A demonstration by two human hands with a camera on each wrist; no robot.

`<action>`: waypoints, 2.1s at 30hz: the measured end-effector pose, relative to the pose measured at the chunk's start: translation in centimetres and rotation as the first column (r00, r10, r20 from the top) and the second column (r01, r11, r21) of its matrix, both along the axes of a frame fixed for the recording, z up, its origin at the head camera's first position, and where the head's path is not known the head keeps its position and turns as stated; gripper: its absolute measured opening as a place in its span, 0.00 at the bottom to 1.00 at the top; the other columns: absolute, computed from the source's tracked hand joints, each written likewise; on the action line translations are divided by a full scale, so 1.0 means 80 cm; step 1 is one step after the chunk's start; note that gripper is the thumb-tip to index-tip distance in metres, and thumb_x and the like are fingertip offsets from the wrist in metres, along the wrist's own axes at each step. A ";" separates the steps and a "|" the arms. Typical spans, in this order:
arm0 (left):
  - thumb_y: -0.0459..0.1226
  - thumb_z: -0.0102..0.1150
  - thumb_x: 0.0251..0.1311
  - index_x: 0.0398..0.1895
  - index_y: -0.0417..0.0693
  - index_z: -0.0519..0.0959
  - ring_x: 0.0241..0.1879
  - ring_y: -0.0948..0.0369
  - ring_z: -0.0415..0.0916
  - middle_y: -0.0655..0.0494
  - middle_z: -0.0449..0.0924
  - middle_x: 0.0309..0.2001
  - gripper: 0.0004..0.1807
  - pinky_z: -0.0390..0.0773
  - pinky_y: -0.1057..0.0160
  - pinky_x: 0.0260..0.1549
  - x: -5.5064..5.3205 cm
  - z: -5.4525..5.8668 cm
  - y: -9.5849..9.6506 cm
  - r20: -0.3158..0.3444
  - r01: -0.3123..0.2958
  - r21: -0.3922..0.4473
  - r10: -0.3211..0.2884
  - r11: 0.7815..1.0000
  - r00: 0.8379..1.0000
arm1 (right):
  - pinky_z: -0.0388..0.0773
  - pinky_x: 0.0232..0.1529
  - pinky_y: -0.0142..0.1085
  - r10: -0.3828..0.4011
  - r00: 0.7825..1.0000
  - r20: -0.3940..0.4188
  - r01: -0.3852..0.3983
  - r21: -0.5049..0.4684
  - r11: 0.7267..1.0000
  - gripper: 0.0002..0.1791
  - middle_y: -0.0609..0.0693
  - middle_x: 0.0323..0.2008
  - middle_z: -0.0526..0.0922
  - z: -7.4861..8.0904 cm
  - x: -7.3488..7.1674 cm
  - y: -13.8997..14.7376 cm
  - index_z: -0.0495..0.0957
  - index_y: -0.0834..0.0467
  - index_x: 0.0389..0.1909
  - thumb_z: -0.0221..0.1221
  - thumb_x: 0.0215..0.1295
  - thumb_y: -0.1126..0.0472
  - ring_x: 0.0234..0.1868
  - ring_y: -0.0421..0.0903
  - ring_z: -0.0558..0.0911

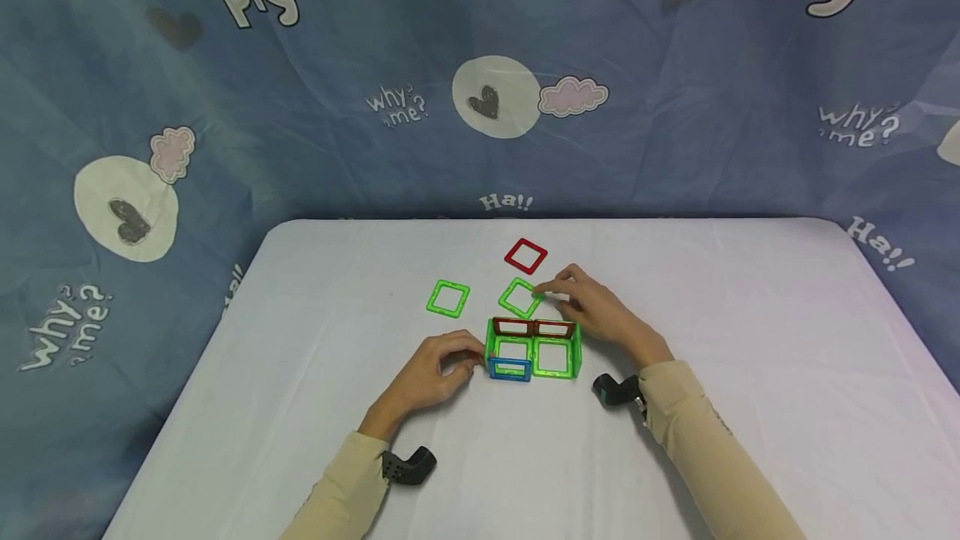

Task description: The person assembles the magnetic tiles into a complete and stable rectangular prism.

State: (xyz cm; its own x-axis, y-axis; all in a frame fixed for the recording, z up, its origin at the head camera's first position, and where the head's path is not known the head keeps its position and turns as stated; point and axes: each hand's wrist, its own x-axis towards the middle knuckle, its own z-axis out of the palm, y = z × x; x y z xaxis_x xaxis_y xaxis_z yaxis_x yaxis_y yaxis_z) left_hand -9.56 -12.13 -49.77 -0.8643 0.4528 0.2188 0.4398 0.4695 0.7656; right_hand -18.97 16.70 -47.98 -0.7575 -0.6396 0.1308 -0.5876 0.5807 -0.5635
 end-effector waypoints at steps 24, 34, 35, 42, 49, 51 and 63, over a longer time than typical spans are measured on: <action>0.28 0.56 0.55 0.41 0.56 0.82 0.44 0.68 0.78 0.66 0.82 0.38 0.15 0.75 0.65 0.53 0.000 -0.001 0.000 -0.018 0.012 0.014 -0.012 1.000 1.000 | 0.70 0.36 0.37 -0.120 0.991 -0.063 0.122 0.019 0.992 0.07 0.48 0.44 0.75 -0.002 0.011 0.022 0.79 0.52 0.42 0.60 0.64 0.61 0.31 0.40 0.70; 0.29 0.56 0.56 0.40 0.56 0.82 0.44 0.69 0.77 0.67 0.82 0.38 0.14 0.75 0.65 0.53 -0.001 -0.002 0.000 -0.009 0.006 0.008 -0.005 1.000 1.000 | 0.68 0.31 0.33 -0.140 0.984 -0.107 0.143 0.015 0.990 0.06 0.47 0.41 0.75 -0.002 0.017 0.029 0.79 0.53 0.40 0.61 0.63 0.62 0.28 0.39 0.68; 0.29 0.56 0.56 0.40 0.56 0.82 0.44 0.69 0.77 0.67 0.82 0.38 0.14 0.75 0.65 0.53 -0.001 -0.002 0.000 -0.009 0.007 0.007 -0.007 1.000 1.000 | 0.68 0.31 0.32 -0.144 0.983 -0.113 0.146 0.015 0.989 0.06 0.47 0.41 0.75 -0.002 0.018 0.030 0.79 0.54 0.40 0.61 0.63 0.62 0.28 0.38 0.67; 0.29 0.56 0.56 0.41 0.55 0.82 0.45 0.68 0.78 0.66 0.82 0.39 0.13 0.75 0.64 0.54 -0.001 -0.001 0.000 -0.021 0.011 -0.003 -0.012 1.000 1.000 | 0.70 0.33 0.35 -0.177 0.978 -0.115 0.180 0.019 0.983 0.03 0.49 0.41 0.74 -0.007 0.022 0.032 0.78 0.54 0.37 0.59 0.64 0.61 0.32 0.40 0.69; 0.29 0.56 0.56 0.41 0.55 0.82 0.45 0.69 0.77 0.67 0.82 0.38 0.13 0.75 0.64 0.53 -0.001 -0.001 0.000 -0.008 0.005 -0.003 -0.005 1.000 1.000 | 0.71 0.35 0.36 -0.180 0.980 -0.089 0.181 -0.003 0.984 0.08 0.49 0.43 0.75 -0.004 0.027 0.035 0.81 0.54 0.41 0.61 0.62 0.64 0.34 0.41 0.70; 0.29 0.56 0.56 0.41 0.55 0.82 0.45 0.69 0.77 0.67 0.82 0.38 0.13 0.75 0.64 0.53 -0.001 -0.001 -0.001 -0.006 0.004 -0.001 -0.004 1.000 1.000 | 0.70 0.32 0.34 -0.184 0.978 -0.094 0.184 -0.007 0.983 0.06 0.48 0.42 0.75 -0.004 0.029 0.035 0.81 0.53 0.40 0.61 0.62 0.63 0.32 0.40 0.69; 0.30 0.56 0.58 0.41 0.54 0.81 0.46 0.68 0.78 0.65 0.82 0.39 0.12 0.75 0.65 0.54 -0.001 0.000 0.001 -0.030 0.013 -0.003 -0.013 1.000 0.999 | 0.75 0.46 0.45 -0.291 0.947 -0.134 0.279 -0.105 0.955 0.05 0.51 0.45 0.69 -0.019 0.040 0.037 0.74 0.57 0.43 0.53 0.69 0.62 0.44 0.46 0.74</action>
